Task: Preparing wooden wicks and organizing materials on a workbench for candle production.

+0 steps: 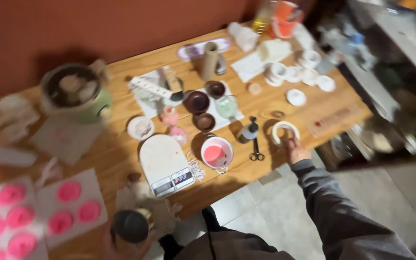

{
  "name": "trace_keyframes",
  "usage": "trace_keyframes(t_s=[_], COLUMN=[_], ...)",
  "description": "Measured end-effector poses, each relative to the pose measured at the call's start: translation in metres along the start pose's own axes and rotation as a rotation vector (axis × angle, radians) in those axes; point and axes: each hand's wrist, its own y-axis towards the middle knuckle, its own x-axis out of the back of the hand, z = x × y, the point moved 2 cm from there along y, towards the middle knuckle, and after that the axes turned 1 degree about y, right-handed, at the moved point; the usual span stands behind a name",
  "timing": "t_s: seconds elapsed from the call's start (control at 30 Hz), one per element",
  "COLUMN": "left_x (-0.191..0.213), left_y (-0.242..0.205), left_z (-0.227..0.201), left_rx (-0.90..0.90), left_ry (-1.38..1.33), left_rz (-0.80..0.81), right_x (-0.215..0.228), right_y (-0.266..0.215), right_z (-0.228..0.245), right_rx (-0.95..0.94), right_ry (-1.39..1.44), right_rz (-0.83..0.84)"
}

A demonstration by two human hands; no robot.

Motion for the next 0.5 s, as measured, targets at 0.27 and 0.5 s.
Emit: trace_keyframes(t_s=[0.27,0.5], left_x=[-0.036,-0.045], left_y=[0.001,0.008], left_z=[-0.104,-0.087], left_rx=[-0.02,0.115], left_ry=[0.099,0.044], left_rz=[-0.075,-0.111], right_x=[-0.056,-0.02], right_y=[0.052,0.051], right_z=[-0.025,-0.006], right_rx=[0.063,0.102], right_ry=[0.13,0.213], right_rz=[0.0,-0.13])
